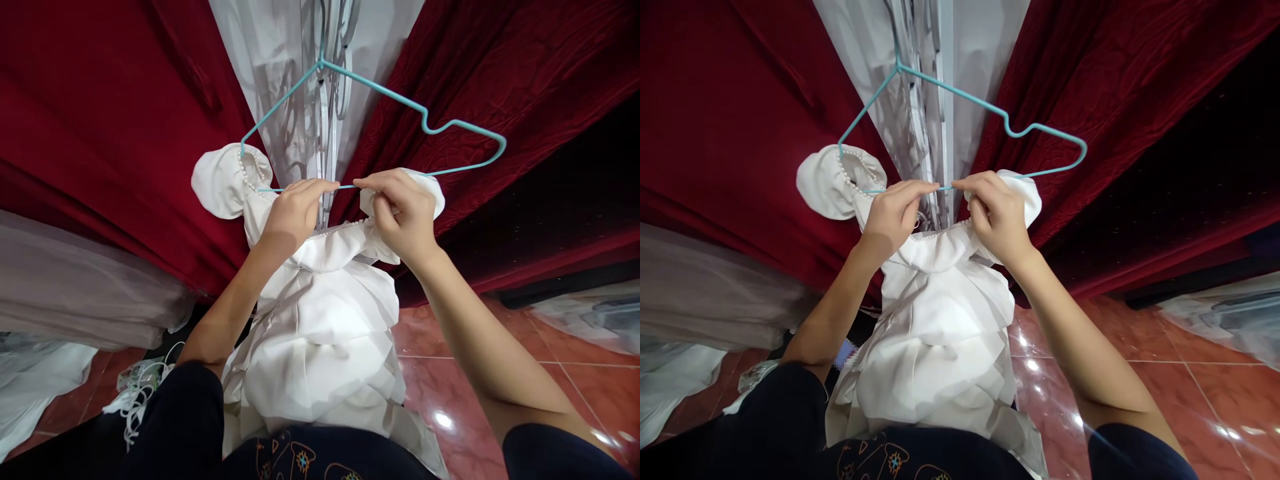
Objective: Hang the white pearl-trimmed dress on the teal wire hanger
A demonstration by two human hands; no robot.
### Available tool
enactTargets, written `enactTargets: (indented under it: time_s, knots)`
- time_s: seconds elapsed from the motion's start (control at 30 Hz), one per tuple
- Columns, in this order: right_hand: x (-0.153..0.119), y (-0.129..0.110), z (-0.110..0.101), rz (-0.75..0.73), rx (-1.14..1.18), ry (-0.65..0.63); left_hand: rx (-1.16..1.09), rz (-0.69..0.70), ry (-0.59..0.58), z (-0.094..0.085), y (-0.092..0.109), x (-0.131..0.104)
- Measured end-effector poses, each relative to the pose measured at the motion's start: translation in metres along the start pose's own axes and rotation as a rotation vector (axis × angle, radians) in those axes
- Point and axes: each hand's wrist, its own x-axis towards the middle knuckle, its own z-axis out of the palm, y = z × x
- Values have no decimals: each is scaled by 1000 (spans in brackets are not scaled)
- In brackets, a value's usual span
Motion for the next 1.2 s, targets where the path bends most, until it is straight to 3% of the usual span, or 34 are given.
enactTargets:
  time_s: [0.1,0.2,0.3,0.4,0.47,0.53,0.73,0.87,0.97,1.07,1.1,1.13,1.2]
  knots:
    - [-5,0,-14,-10,48,18,28,-26,47,-6,-2,-2]
    - [-13,11,-31,68,24,303,49,-67,43,-12,-1,-2]
    - [-14,39,-52,139,25,570,74,-105,12,-13,-1,1]
    - [-4,73,-74,131,-30,661,84,-134,1,-13,1,2]
    - [8,86,-83,142,-80,661,77,-144,-9,-14,3,2]
    - [23,83,-85,149,-119,632,71,-148,-14,-16,5,1]
    - [69,27,-63,72,-143,447,31,-148,-10,-21,6,-2]
    - [98,12,-47,81,-138,333,55,-155,-30,-20,5,-1]
    - [124,13,-40,338,-66,251,53,-144,-39,-21,3,-3]
    - [139,9,-39,793,317,185,79,-138,-27,-23,2,-7]
    - [138,6,-39,857,419,178,86,-133,-23,-23,2,-9]
    - [134,4,-38,834,451,191,91,-128,-20,-23,3,-10]
    - [116,-1,-34,594,323,234,95,-122,-10,-22,5,-12]
